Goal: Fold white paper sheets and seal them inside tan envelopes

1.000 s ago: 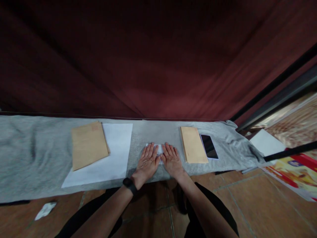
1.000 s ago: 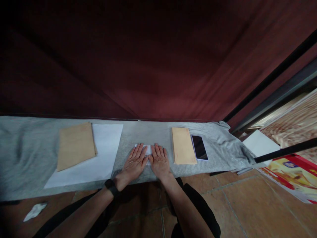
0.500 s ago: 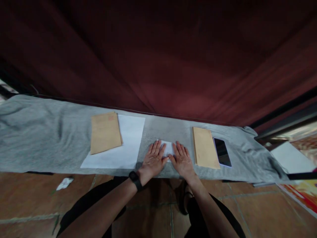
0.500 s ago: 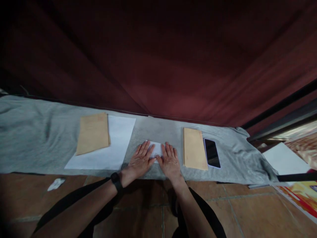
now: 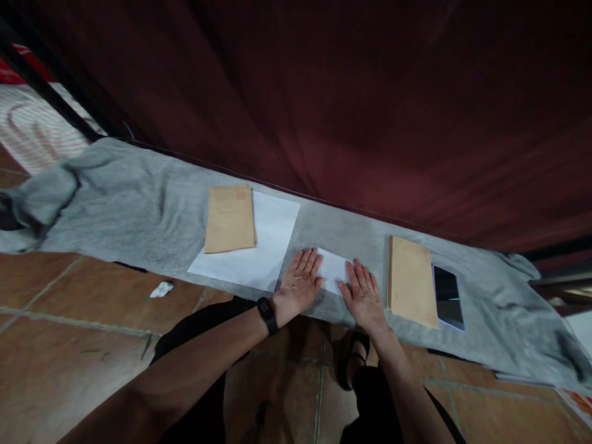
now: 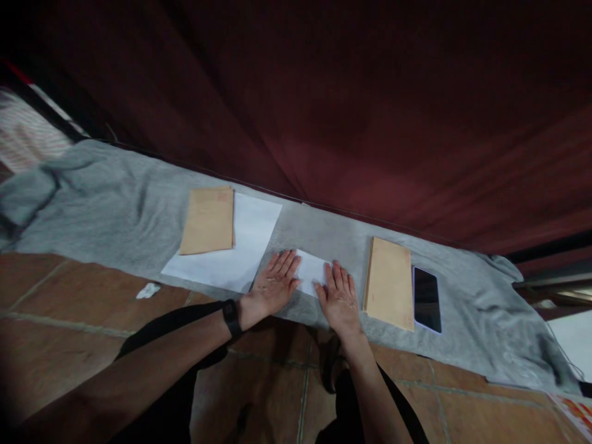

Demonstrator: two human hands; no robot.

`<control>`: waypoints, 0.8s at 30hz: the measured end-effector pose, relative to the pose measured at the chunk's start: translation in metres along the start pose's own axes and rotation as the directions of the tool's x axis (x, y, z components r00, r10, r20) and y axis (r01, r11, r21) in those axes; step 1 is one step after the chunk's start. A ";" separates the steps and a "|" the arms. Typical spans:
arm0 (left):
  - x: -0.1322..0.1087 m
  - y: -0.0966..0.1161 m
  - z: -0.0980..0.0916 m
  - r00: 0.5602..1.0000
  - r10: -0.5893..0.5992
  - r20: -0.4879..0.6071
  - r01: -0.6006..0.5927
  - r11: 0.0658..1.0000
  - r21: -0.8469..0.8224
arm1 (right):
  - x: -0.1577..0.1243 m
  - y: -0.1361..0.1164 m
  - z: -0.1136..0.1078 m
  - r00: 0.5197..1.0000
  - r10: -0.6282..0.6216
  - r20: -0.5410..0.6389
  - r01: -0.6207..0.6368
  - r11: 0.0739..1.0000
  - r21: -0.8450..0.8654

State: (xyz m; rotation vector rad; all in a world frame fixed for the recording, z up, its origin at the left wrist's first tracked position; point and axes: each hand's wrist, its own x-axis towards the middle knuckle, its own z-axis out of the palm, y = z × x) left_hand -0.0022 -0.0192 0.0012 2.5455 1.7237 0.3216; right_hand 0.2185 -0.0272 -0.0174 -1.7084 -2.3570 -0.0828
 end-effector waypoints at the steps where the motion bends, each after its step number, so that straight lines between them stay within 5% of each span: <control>1: 0.000 0.000 -0.001 1.000 -0.005 -0.003 0.006 1.000 0.006 | 0.000 0.000 -0.001 1.000 0.002 0.004 -0.002 1.000 -0.003; 5: 0.000 0.007 -0.005 0.999 0.011 -0.039 -0.011 1.000 0.008 | 0.001 -0.002 -0.002 1.000 0.007 0.004 -0.007 1.000 -0.003; 11: 0.001 0.027 0.000 0.967 0.254 -0.021 -0.255 0.965 -0.064 | 0.001 -0.001 -0.002 1.000 0.014 0.016 -0.014 1.000 0.009; 18: -0.001 0.024 0.001 0.966 0.256 0.046 -0.251 0.964 -0.084 | 0.006 0.008 -0.008 0.999 0.013 0.052 -0.015 0.999 0.038; 24: -0.001 0.019 -0.007 0.961 0.261 0.095 -0.254 0.964 -0.082 | 0.007 0.009 -0.009 0.988 0.151 0.032 -0.152 0.988 0.009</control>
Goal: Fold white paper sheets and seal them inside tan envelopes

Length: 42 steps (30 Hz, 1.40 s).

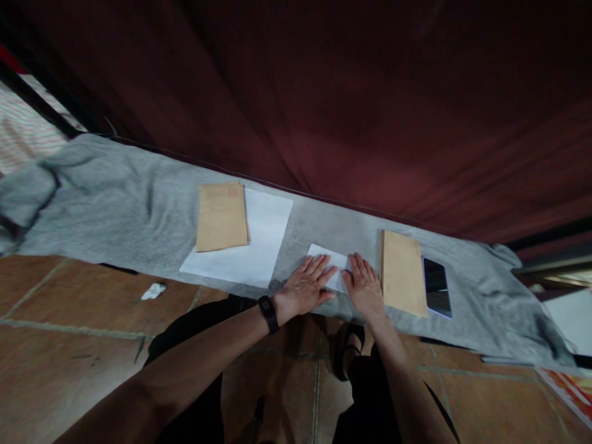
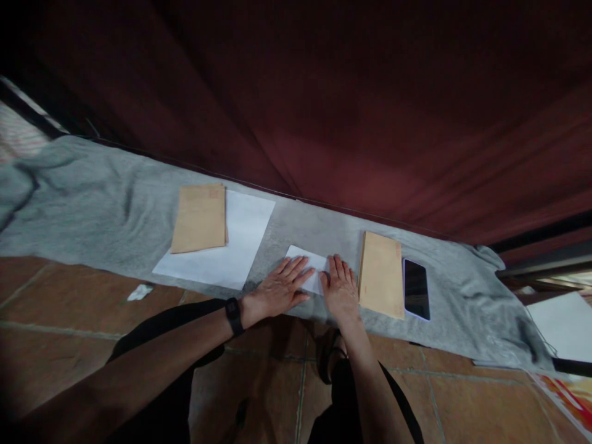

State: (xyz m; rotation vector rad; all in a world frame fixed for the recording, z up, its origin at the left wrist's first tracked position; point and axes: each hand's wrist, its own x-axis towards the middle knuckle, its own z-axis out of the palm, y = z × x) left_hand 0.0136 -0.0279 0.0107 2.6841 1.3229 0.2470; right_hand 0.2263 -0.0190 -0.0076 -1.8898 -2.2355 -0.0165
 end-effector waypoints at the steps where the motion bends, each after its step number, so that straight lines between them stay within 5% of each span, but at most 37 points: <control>1: 0.000 0.000 -0.001 1.000 -0.002 0.004 0.002 1.000 -0.001 | 0.000 0.000 0.001 0.999 0.031 -0.010 -0.031 0.999 -0.008; 7: 0.001 0.000 -0.001 1.000 -0.002 0.000 0.002 1.000 0.001 | 0.000 -0.007 0.001 0.992 0.097 -0.085 -0.096 0.995 0.013; 12: 0.001 0.001 -0.001 1.000 0.002 0.005 -0.002 1.000 0.025 | -0.002 -0.021 0.001 0.985 -0.172 -0.029 0.174 0.974 0.143; 14: 0.001 0.001 -0.002 1.000 0.011 0.011 -0.011 1.000 0.021 | -0.005 -0.023 0.003 0.982 -0.189 -0.001 0.187 0.972 0.144; 20: 0.004 -0.005 -0.001 1.000 -0.013 -0.020 0.014 1.000 0.020 | -0.003 -0.011 0.002 0.997 0.014 -0.072 -0.005 0.994 0.113; 28: 0.010 -0.002 -0.011 1.000 0.021 0.010 -0.022 0.994 0.110 | 0.020 -0.001 -0.002 0.969 0.205 -0.134 -0.160 0.944 0.288; 33: 0.007 0.002 -0.013 0.998 0.027 -0.057 -0.023 0.997 0.076 | 0.032 0.008 0.002 0.928 0.370 0.041 -0.323 0.744 0.585; 39: 0.012 0.007 -0.011 0.995 -0.030 -0.090 0.037 0.996 0.077 | 0.036 0.002 -0.007 0.875 0.406 0.263 -0.375 0.225 0.899; 42: 0.014 0.009 -0.014 0.994 -0.034 -0.102 0.043 0.995 0.089 | 0.035 -0.004 -0.017 0.861 0.407 0.303 -0.364 0.078 0.928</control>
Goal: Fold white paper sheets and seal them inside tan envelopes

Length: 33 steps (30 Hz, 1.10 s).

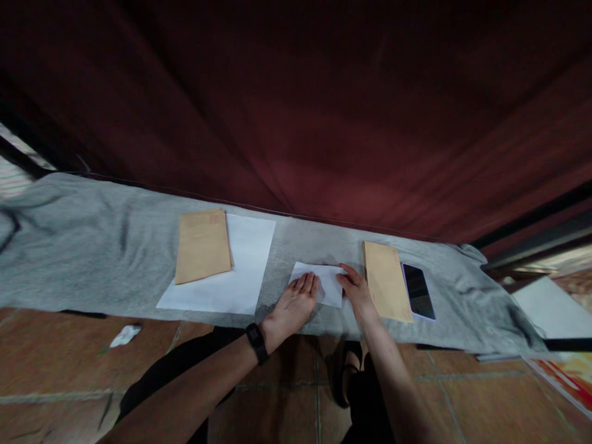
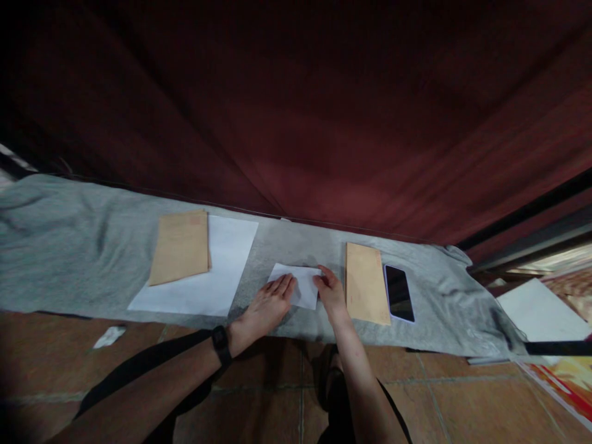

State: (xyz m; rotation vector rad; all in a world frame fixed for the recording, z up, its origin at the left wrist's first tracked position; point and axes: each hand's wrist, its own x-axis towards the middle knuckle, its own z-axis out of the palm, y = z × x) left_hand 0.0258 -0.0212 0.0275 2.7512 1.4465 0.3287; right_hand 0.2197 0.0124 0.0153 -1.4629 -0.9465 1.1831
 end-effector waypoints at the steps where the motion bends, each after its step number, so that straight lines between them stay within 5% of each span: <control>1: 0.001 0.000 -0.003 1.000 -0.003 -0.008 0.003 1.000 -0.006 | -0.001 -0.003 0.000 1.000 0.001 -0.019 -0.001 1.000 0.026; 4: 0.006 -0.005 -0.014 0.994 -0.052 -0.092 0.040 0.991 -0.131 | -0.003 -0.012 -0.002 0.994 -0.039 -0.099 0.049 0.995 0.091; 7: 0.012 -0.009 -0.025 0.960 -0.215 -0.182 0.111 0.882 -0.457 | -0.004 -0.018 -0.005 0.983 -0.089 -0.163 0.114 0.982 0.154; 12: 0.021 -0.005 -0.024 0.859 -0.513 -0.003 0.195 0.332 -0.923 | -0.012 -0.020 0.003 1.000 -0.023 -0.021 0.029 0.951 0.309; 15: 0.023 0.003 -0.018 0.842 -0.525 0.124 0.138 -0.013 -0.990 | -0.017 -0.018 0.015 0.997 0.029 0.068 -0.049 0.947 0.318; 18: 0.022 0.006 -0.014 0.826 -0.510 0.240 0.154 -0.206 -0.966 | -0.018 -0.015 0.021 0.997 0.036 0.066 -0.050 0.973 0.226; 22: 0.022 -0.003 -0.018 0.796 -0.549 0.254 0.171 -0.198 -0.965 | -0.010 -0.011 0.015 0.997 -0.049 0.067 0.046 0.998 0.044; 28: 0.026 -0.034 -0.024 0.739 -0.644 0.196 0.241 -0.018 -0.970 | 0.000 -0.007 0.001 0.974 -0.154 0.166 0.178 0.974 -0.142; 33: 0.025 -0.047 -0.015 0.819 -0.548 0.171 0.333 0.212 -0.919 | 0.004 -0.006 -0.002 0.946 -0.239 0.219 0.307 0.876 -0.371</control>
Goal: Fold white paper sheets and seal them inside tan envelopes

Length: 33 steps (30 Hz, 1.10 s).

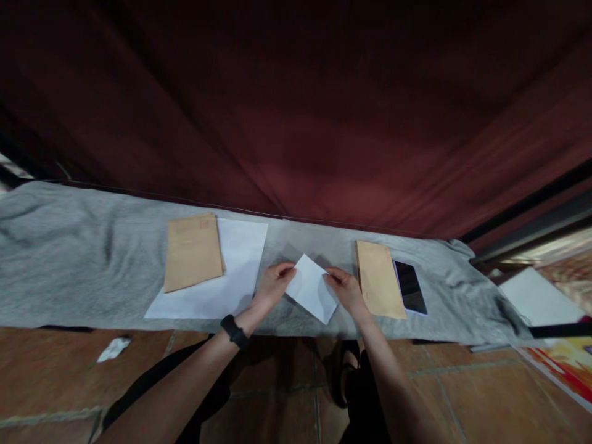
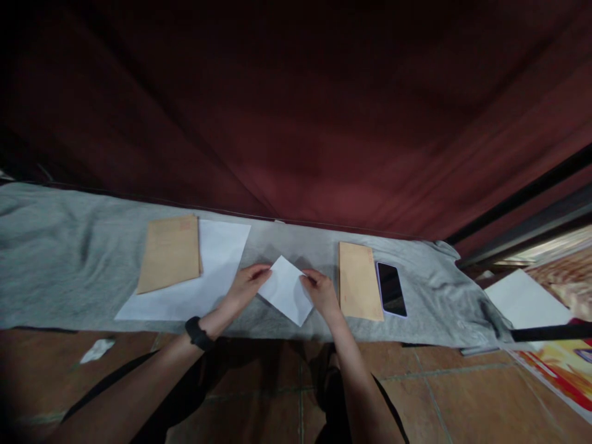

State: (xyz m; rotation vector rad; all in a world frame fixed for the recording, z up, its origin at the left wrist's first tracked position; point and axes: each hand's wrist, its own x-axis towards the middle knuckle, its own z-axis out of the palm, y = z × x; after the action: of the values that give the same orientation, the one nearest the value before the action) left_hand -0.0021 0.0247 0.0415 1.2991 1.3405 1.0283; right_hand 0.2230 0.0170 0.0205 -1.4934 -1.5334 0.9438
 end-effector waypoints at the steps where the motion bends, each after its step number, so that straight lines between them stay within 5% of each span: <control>1: 0.000 -0.003 0.000 1.000 0.003 0.018 -0.003 1.000 0.028 | 0.001 -0.001 -0.001 1.000 -0.022 -0.016 0.021 0.998 -0.064; 6: 0.001 -0.015 0.000 0.999 -0.032 -0.011 0.033 0.996 0.088 | 0.002 -0.012 -0.001 0.960 -0.250 -0.124 0.190 0.911 -0.367; 10: 0.001 -0.020 0.001 0.999 -0.039 -0.035 0.043 0.992 0.117 | -0.008 -0.020 0.019 0.939 -0.334 -0.084 0.279 0.881 -0.381; 16: -0.002 -0.029 0.010 0.993 -0.045 -0.107 0.062 0.986 0.152 | -0.024 -0.021 0.053 0.926 -0.369 0.079 0.373 0.859 -0.351; 22: -0.004 -0.034 0.012 0.995 -0.032 -0.098 0.053 0.972 0.229 | -0.023 -0.011 0.055 0.942 -0.334 0.042 0.320 0.850 -0.418; 28: -0.007 -0.027 0.010 0.997 -0.008 -0.072 0.031 0.947 0.320 | -0.028 -0.002 0.060 0.947 -0.299 0.120 0.309 0.739 -0.599; 31: -0.014 -0.019 0.008 0.998 0.023 -0.059 0.010 0.864 0.504 | -0.031 0.000 0.062 0.948 -0.291 0.133 0.304 0.688 -0.659; 33: -0.019 -0.014 0.008 0.997 0.071 -0.029 -0.032 0.723 0.690 | -0.033 0.000 0.064 0.949 -0.288 0.130 0.296 0.667 -0.684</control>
State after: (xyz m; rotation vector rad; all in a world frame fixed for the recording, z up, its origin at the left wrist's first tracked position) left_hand 0.0021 0.0042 0.0276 1.8721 1.8361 0.5935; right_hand 0.1650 -0.0150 -0.0071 -1.6415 -2.2083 0.1497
